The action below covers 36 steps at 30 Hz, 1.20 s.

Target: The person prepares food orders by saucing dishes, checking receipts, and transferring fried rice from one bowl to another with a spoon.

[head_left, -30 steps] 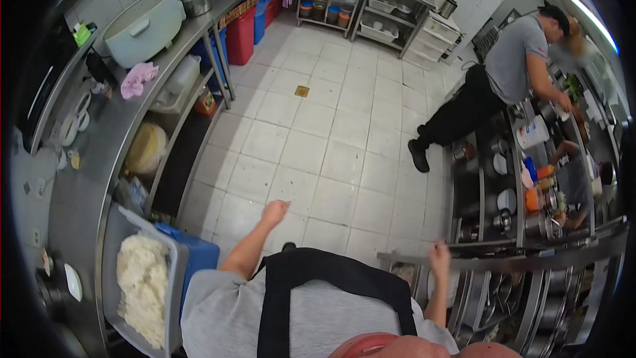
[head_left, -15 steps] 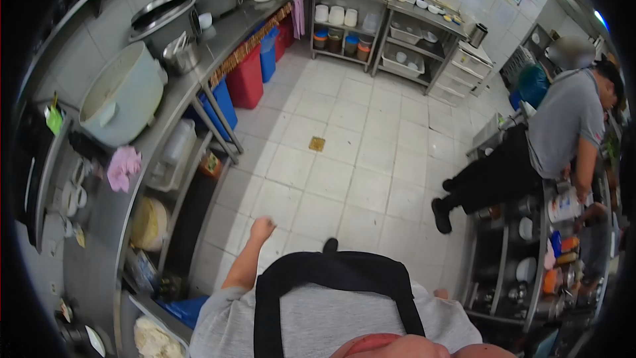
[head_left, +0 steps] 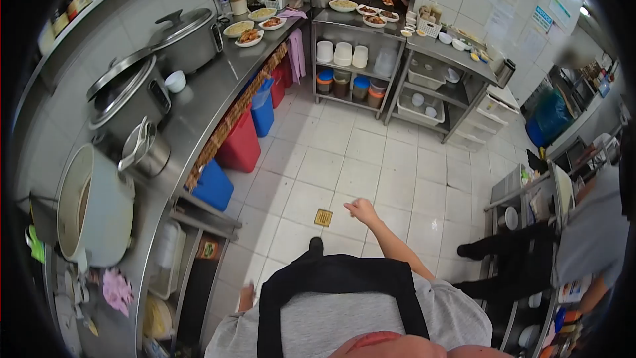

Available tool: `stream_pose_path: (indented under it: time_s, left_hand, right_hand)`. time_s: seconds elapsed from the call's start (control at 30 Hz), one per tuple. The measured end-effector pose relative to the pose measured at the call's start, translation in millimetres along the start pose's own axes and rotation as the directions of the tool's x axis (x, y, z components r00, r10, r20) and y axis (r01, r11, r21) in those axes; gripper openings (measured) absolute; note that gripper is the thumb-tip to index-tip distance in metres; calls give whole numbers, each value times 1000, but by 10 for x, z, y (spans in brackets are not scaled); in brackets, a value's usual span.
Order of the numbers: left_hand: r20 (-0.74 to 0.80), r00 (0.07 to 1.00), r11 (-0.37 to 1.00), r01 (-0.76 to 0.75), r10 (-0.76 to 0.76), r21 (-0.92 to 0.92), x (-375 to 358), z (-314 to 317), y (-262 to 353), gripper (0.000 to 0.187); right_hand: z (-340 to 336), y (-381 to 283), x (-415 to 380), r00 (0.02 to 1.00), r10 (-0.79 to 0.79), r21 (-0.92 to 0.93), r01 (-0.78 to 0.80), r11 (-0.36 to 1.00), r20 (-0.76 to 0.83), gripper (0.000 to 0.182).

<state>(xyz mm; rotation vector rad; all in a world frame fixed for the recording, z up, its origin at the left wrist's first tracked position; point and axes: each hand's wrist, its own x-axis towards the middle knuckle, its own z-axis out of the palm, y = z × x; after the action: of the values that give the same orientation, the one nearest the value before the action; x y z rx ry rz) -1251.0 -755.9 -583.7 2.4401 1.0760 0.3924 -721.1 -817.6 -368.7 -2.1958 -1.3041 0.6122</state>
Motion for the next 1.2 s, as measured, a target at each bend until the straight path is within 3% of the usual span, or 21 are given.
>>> stream_pose_path:
  time_s: [0.03,0.07,0.1,0.13,0.17,0.2,0.23,0.27,0.3,0.33,0.4,0.47,0.53,0.63,0.73,0.8,0.83,0.97,1.07,1.13,1.2]
  left_hand:
    - [112,968,927,248,-225,-281,630,108,-10,43]
    - [225,864,663,492,-450,-565,1445,195,90,46]
    - [315,710,334,613,-629,-716,2705,-332,991,49]
    - [209,875,505,431,-436,-748,3511,-830,1666,46]
    - [111,967,467,209,-228,-859,4226,-1064,2127,41]
    - [35,999,507,36,-11,-861,4749,-1606,2858,37]
    - [4,970,586,-144,243,-797,5123,-2122,3477,34]
    - [-112,869,585,-414,481,-698,5420,-2409,3929,33]
    - [-171,704,595,-685,690,-421,5573,-2818,4442,34]
    - [-233,466,424,-881,853,-212,5742,-3031,4794,34]
    - [-323,91,115,-992,942,57,6002,-3190,5315,29]
    - [-318,-53,-38,-998,947,53,6185,-3237,5645,15]
    - [-243,-126,-79,-978,962,193,6517,-3272,5853,15]
    - [-283,-43,23,-974,958,226,7242,-3190,5818,15]
    - [-349,28,142,-941,937,306,7905,-3197,5703,14]
    - [-346,220,269,-958,912,100,8454,-3066,5455,21]
    - [-147,358,365,-931,922,23,8742,-3014,5249,27]
    - [163,707,725,-663,688,-187,9737,-2280,4321,32]
    - [298,725,774,-509,621,-377,10371,-1653,3607,31]
    - [458,730,738,-93,506,-668,10732,-1343,3243,29]
    - [479,718,715,-38,505,-698,11130,-1223,3094,29]
  right_hand:
    - [7,269,152,998,42,-21,-43,999,-39,44]
    - [-50,517,271,978,208,36,-207,978,-14,36]
    - [-137,800,363,929,369,87,-369,925,17,30]
    - [-240,1121,377,950,304,-64,-309,949,-75,22]
    - [-366,1396,394,963,223,-218,-253,943,-152,23]
    - [-530,1555,466,902,408,-233,-431,872,-141,50]
    - [-559,1934,553,800,573,75,-569,819,-178,65]
    - [-653,2207,591,819,507,64,-510,858,-269,70]
    - [-748,2408,697,828,435,48,-448,893,-355,74]
    - [-997,2492,871,799,559,72,-558,827,-223,74]
    - [-990,3204,1438,777,440,-139,-548,825,-450,58]
    - [-1129,3615,2118,757,432,-217,-586,780,-490,50]
    - [-1657,3508,2870,836,324,-187,-440,878,-443,47]
    - [-2363,3027,4092,892,195,-116,-263,958,-408,43]
    - [-2898,2304,5218,910,227,34,-229,973,-348,43]
    - [-3156,2150,5902,914,216,117,-187,975,-343,42]
    - [-3257,2194,6264,919,197,227,-123,966,-341,41]
    - [-3730,2182,7275,874,347,687,-21,726,-340,39]
    - [-4033,2113,7722,790,481,770,-16,637,-381,41]
    - [-4150,2141,7955,766,528,824,5,566,-367,42]
    - [-4315,2168,8186,753,557,864,32,502,-351,43]
